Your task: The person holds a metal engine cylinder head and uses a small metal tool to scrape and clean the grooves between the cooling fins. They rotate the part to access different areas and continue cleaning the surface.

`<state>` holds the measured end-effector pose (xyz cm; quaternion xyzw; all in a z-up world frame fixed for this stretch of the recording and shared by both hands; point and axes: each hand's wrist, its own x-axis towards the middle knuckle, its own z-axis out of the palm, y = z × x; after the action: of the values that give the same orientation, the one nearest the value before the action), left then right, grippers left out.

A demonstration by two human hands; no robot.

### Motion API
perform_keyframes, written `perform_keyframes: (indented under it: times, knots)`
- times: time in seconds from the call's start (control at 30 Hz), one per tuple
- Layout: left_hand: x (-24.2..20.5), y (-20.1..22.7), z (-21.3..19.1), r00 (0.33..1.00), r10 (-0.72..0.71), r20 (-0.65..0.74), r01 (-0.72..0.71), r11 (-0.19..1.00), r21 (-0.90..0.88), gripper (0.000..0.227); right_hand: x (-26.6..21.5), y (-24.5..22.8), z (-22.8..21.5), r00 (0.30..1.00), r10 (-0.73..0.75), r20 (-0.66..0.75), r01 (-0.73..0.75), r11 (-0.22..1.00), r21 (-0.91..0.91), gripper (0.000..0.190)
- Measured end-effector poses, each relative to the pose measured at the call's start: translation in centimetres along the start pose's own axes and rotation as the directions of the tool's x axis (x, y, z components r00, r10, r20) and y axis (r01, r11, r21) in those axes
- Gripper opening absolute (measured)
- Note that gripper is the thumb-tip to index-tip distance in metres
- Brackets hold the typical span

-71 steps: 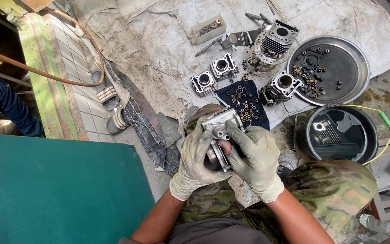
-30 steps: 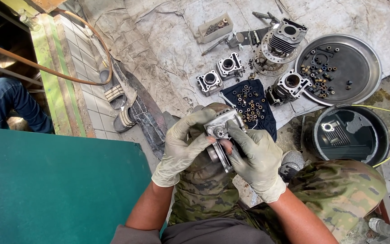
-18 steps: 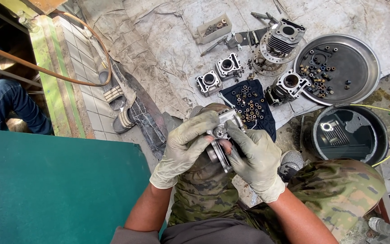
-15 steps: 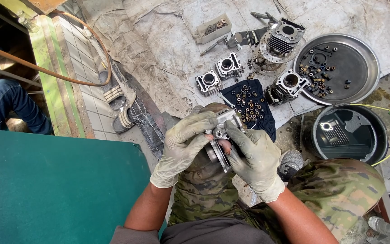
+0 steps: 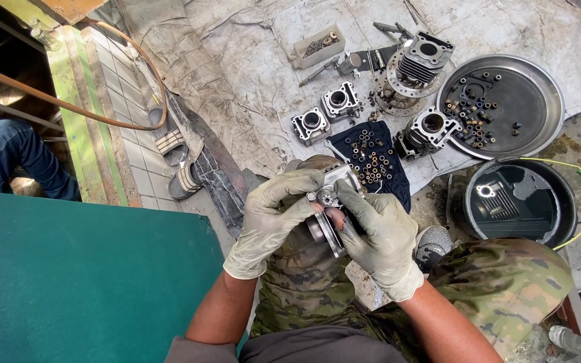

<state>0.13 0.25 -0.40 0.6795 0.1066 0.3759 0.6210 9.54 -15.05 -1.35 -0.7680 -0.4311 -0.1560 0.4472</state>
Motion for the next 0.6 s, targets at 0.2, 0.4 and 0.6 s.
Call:
perform_keyframes:
  times: [0.2,0.4,0.6]
  knots:
    - [0.4,1.6,-0.2,0.999,0.011,0.046,-0.015,0.997,0.077,0.021,0.0,0.0,0.0,1.000,-0.003,-0.015,0.003,1.000,0.012,0.031]
    - [-0.4,-0.4,-0.6,0.996,-0.080,0.035,0.077,0.995,0.065,0.048,-0.1,0.3,0.4,1.000,0.009,-0.028,-0.007,0.999,0.047,0.030]
    - [0.7,5.9,-1.5,0.944,0.327,0.044,-0.330,0.938,0.108,0.061,-0.3,0.4,0.0,1.000,0.021,-0.005,-0.021,0.998,0.053,0.029]
